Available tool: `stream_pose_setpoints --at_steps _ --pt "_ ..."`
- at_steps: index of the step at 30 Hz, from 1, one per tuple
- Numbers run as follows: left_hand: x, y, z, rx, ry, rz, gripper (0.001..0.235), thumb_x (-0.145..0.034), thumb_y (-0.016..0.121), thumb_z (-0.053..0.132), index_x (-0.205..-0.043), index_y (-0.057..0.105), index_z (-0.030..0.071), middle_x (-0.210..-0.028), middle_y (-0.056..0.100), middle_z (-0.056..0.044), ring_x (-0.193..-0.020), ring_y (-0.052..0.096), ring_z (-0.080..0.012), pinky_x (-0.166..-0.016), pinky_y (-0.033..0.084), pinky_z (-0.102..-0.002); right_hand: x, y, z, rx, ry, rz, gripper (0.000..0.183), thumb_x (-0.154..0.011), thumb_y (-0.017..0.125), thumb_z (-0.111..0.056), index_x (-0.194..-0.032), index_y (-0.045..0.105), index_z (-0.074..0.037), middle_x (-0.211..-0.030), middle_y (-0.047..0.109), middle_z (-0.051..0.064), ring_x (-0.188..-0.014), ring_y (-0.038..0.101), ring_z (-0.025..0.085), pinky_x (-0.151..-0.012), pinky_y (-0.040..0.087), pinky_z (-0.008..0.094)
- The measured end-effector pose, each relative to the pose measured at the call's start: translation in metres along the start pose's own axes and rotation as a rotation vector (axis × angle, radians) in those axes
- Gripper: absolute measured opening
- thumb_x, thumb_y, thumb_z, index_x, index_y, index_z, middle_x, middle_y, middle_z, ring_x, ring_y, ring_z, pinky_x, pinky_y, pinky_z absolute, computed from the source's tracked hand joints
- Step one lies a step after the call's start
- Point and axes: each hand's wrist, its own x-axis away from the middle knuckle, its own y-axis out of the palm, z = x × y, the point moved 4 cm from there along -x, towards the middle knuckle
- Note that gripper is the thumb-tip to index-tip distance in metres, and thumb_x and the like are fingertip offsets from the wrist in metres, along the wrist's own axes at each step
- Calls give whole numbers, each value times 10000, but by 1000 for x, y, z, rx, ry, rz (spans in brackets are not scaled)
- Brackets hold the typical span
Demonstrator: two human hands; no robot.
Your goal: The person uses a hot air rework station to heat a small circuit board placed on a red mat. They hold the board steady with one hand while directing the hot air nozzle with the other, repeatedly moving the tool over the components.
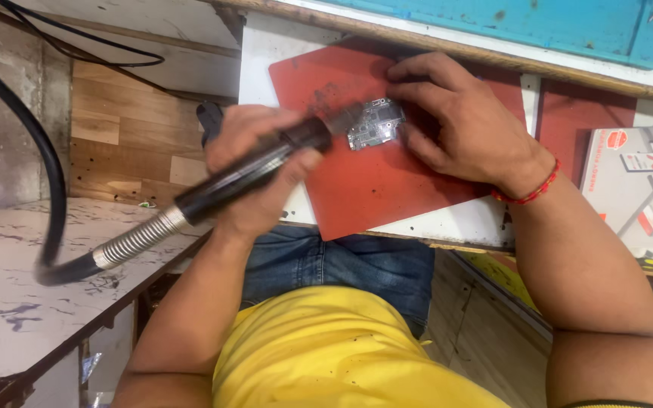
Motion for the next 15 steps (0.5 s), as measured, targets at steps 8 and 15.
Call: stream_pose_setpoints --at_steps 8,15 --pt "-5 -3 3 27 27 -34 372 -992 770 414 -1140 694 81 -974 732 -43 -945 667 -151 -917 559 -299 -1 0 -3 25 -24 -5 398 -880 731 -61 -1263 661 21 -1400 566 175 -1291 578 362 -1059 510 411" --pt "-2 -2 5 132 -113 -11 377 -1002 789 445 -1099 690 95 -1039 704 -60 -928 698 -147 -911 594 -300 -1 2 -7 -8 -21 18 412 -868 732 -32 -1269 651 19 -1411 554 185 -1316 568 360 -1087 510 420"
